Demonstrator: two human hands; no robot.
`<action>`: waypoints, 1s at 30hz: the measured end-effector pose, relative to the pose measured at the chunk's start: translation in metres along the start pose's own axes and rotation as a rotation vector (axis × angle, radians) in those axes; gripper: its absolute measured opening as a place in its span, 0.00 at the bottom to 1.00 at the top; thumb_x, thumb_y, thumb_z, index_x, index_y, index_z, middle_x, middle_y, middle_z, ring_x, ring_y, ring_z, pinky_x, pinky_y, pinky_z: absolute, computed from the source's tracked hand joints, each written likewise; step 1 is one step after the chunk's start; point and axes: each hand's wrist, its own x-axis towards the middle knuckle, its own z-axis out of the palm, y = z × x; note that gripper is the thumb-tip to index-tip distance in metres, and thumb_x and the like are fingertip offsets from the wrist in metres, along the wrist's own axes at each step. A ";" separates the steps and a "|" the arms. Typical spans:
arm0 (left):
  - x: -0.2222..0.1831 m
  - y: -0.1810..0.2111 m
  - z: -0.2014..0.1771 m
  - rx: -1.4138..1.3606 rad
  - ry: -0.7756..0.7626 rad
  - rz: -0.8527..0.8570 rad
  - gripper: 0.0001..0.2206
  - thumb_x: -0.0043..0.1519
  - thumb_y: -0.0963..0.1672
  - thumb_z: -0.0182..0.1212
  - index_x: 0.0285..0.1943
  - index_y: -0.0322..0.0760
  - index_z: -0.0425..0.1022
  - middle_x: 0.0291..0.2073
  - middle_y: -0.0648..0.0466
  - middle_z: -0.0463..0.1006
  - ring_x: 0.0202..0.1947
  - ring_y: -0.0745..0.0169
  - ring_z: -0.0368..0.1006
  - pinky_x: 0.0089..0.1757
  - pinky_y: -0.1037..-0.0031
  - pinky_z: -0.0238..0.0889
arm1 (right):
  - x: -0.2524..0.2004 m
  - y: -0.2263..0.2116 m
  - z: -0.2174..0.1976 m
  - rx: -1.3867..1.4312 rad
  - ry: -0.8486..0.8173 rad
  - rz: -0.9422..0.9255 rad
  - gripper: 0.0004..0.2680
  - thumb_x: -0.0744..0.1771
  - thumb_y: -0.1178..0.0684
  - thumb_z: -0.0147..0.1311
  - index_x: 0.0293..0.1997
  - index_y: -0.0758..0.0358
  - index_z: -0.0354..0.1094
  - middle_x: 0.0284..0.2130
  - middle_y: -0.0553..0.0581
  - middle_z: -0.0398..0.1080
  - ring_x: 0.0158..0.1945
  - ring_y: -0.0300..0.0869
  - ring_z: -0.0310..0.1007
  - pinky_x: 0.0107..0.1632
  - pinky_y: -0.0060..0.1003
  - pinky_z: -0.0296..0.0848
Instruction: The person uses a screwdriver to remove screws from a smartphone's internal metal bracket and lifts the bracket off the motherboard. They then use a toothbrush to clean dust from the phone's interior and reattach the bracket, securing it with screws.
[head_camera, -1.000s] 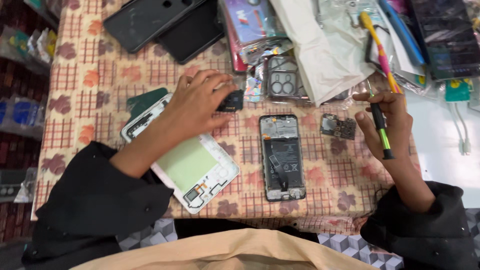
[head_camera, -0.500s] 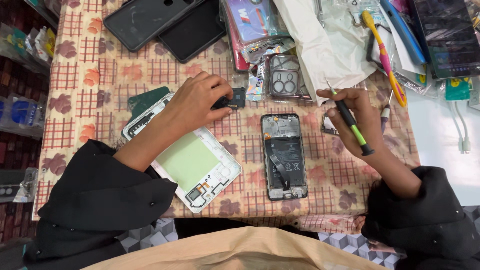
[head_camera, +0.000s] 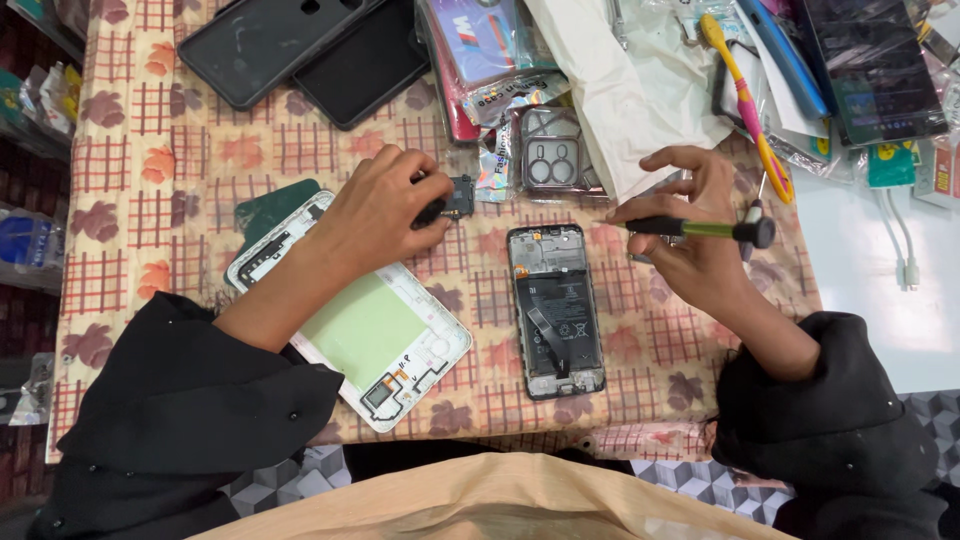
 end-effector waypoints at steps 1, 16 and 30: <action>0.000 0.001 0.000 0.026 0.016 0.019 0.15 0.54 0.46 0.71 0.45 0.35 0.79 0.43 0.48 0.76 0.46 0.47 0.69 0.45 0.60 0.65 | 0.001 0.001 0.001 0.075 0.005 0.056 0.08 0.63 0.53 0.61 0.40 0.65 0.74 0.47 0.71 0.64 0.51 0.55 0.70 0.46 0.37 0.78; 0.001 -0.017 0.009 -0.213 0.110 -0.166 0.10 0.65 0.45 0.61 0.49 0.34 0.75 0.40 0.47 0.81 0.38 0.44 0.73 0.43 0.59 0.66 | 0.060 -0.006 0.061 0.682 -0.125 0.098 0.27 0.76 0.69 0.47 0.79 0.58 0.26 0.50 0.65 0.73 0.57 0.44 0.74 0.63 0.36 0.75; 0.004 -0.018 0.020 -0.314 0.059 -0.418 0.09 0.62 0.46 0.63 0.44 0.35 0.80 0.22 0.45 0.78 0.24 0.46 0.76 0.32 0.58 0.65 | 0.069 -0.004 0.111 0.437 -0.027 -0.076 0.36 0.69 0.70 0.60 0.76 0.57 0.25 0.48 0.61 0.75 0.50 0.45 0.81 0.54 0.37 0.81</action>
